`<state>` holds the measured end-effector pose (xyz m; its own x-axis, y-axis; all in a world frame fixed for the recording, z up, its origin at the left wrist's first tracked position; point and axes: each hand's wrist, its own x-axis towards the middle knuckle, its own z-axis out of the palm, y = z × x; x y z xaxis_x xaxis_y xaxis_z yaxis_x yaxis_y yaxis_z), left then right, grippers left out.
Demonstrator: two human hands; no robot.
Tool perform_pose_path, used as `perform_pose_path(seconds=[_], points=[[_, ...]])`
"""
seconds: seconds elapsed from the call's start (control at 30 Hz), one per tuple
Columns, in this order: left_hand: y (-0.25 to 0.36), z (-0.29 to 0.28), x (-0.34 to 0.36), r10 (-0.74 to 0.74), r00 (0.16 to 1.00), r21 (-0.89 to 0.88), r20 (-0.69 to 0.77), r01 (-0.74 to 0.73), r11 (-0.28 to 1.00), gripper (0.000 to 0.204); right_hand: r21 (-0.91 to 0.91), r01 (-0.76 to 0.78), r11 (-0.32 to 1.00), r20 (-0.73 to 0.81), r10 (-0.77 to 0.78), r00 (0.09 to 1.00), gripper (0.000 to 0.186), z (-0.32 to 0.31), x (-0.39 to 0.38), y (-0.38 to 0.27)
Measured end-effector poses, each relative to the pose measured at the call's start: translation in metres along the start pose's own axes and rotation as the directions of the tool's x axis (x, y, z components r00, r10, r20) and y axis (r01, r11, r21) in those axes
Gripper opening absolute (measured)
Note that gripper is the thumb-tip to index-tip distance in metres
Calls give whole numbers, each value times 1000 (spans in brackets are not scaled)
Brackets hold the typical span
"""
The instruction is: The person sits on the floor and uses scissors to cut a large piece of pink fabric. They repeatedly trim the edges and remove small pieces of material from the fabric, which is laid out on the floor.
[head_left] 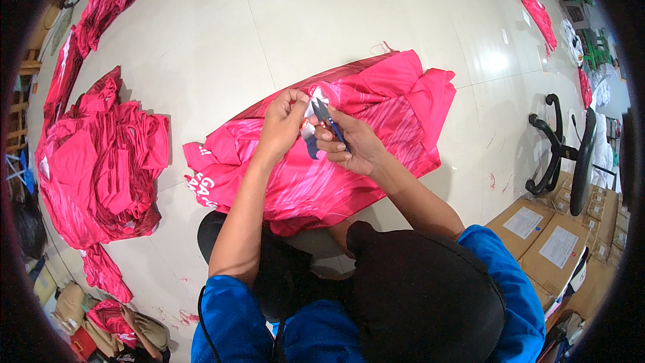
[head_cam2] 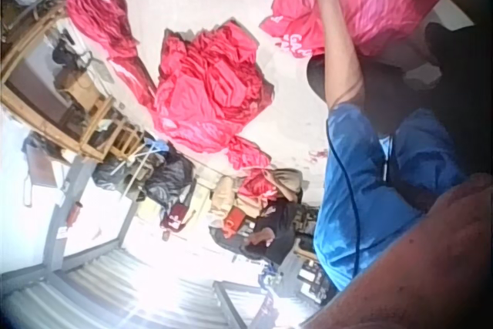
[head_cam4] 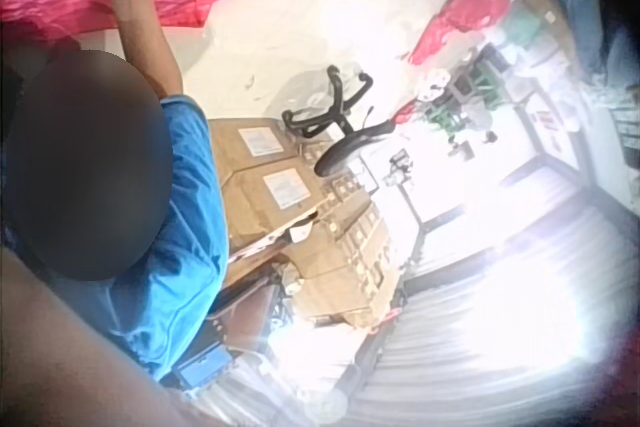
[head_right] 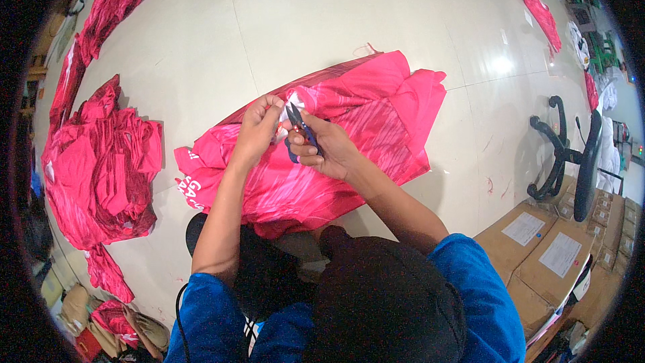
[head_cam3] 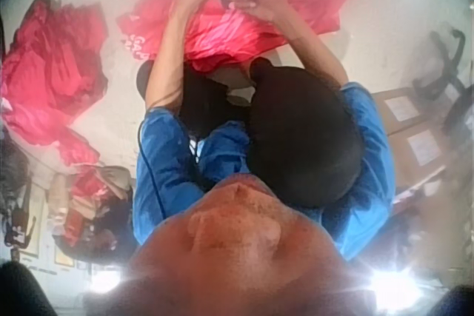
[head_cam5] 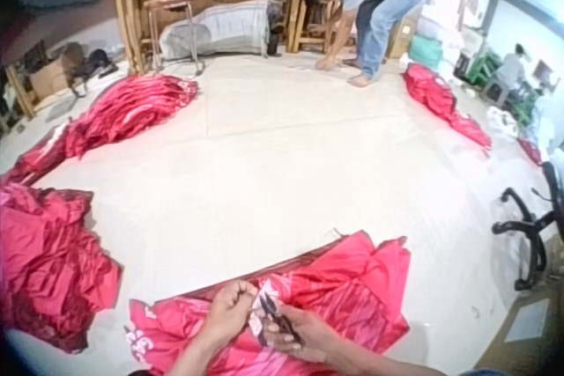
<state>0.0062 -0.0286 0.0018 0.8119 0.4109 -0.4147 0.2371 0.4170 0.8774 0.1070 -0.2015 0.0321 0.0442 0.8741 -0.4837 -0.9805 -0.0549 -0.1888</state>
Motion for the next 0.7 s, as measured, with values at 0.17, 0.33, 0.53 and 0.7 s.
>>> perform_pose_path(seconds=[0.17,0.33,0.53,0.7], points=[[-3,-1,2,19,1000,73,9,-20,997,14,29,-13,999,24,12,1000,43,-4,2,1],[-5,-1,0,35,999,42,10,-35,998,13,52,-26,998,34,24,999,43,0,2,0],[3,4,-3,5,1000,94,14,-6,996,11,74,-16,997,11,15,1000,44,-4,3,-1],[-4,1,-1,55,998,121,30,-59,991,11,33,-17,999,-20,18,1000,42,1,4,-2]])
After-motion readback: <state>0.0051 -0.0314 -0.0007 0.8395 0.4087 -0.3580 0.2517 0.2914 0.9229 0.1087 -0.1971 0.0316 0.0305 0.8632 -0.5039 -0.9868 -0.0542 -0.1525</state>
